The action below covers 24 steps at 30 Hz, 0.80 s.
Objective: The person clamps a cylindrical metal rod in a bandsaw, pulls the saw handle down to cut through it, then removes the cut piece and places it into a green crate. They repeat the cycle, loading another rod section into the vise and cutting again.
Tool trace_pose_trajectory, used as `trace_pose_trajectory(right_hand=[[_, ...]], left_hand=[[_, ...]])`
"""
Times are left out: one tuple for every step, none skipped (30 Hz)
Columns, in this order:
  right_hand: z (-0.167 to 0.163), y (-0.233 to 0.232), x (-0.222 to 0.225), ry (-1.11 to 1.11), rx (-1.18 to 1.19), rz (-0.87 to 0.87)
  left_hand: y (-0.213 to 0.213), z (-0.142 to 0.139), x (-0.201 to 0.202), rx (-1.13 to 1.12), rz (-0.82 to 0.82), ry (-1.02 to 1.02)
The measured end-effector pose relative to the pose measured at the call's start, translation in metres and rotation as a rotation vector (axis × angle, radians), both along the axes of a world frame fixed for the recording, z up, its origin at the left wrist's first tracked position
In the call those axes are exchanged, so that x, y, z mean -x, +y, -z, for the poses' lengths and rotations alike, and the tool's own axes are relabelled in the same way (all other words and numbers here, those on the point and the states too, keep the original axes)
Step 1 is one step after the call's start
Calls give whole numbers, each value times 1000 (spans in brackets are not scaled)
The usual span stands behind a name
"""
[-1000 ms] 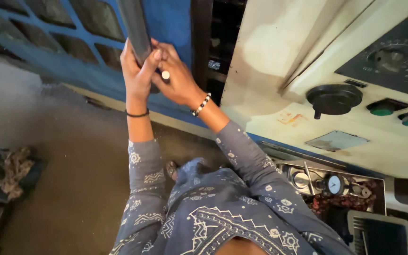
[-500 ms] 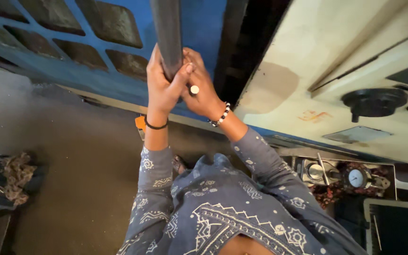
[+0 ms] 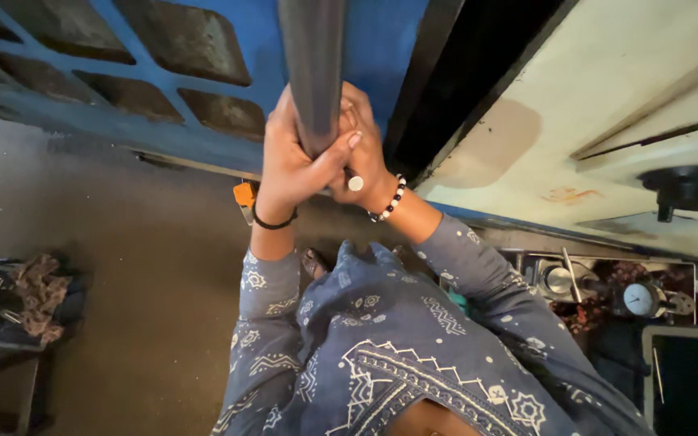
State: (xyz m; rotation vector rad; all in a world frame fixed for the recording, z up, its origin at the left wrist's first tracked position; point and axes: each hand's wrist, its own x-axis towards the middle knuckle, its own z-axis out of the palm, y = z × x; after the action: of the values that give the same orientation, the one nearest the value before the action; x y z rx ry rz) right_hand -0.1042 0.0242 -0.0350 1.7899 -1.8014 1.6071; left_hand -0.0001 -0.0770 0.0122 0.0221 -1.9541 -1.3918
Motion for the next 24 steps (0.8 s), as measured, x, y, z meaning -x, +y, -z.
trace_pose_trajectory(right_hand=[[2,0,1,7,-25,9],[5,-1,2,-6,-17,4],[8,-2,4,-19,-8,1],[12,-4,5,-33,0,-3],[15,-6,6,-4,3,-2],[19,-10,8,25,7,-3],[22,-12,10,53,12,-5],[26,-14,11,36,-6,-17],[29,-15,13,22,-23,-31],[32,-18,15,8,-40,-46],[35,-20,17,28,-29,-55],[38,-24,18,48,-17,-65],[40,-28,19,69,-5,-75],[43,-32,20,82,-6,-81],[45,-35,20,95,-6,-86],[47,-39,20,110,-4,-91],[48,-41,21,104,2,-116],[50,-44,21,98,8,-141],[51,-46,22,93,15,-164],[53,-48,23,102,24,-175],[54,-50,23,111,32,-185],[56,-52,24,119,37,-196],[57,-53,23,138,30,-194],[59,-55,24,158,25,-193]], left_hand=[[-1,2,0,-20,0,-4],[-3,5,0,-39,0,-6],[-3,7,1,-58,0,-8],[-5,9,1,-91,6,-15],[-7,11,1,-124,10,-24],[-9,14,0,-155,14,-31],[-11,16,0,-122,-1,-13],[-13,19,0,-89,-17,7],[-15,22,1,-55,-34,29],[-18,25,1,-71,-30,43],[-20,29,2,-87,-27,56],[-22,33,2,-104,-25,70],[-25,36,2,-89,-47,74],[-28,39,2,-74,-69,79],[-31,42,2,-57,-90,84],[-34,44,3,-91,-60,98],[-37,47,3,-123,-29,112],[-40,48,2,-161,0,121],[-43,50,2,-200,29,130],[-45,52,1,-245,54,135],[-47,54,1,-290,80,139],[-49,57,1,-269,74,151],[-50,59,0,-248,67,164],[-52,63,0,-245,64,173]])
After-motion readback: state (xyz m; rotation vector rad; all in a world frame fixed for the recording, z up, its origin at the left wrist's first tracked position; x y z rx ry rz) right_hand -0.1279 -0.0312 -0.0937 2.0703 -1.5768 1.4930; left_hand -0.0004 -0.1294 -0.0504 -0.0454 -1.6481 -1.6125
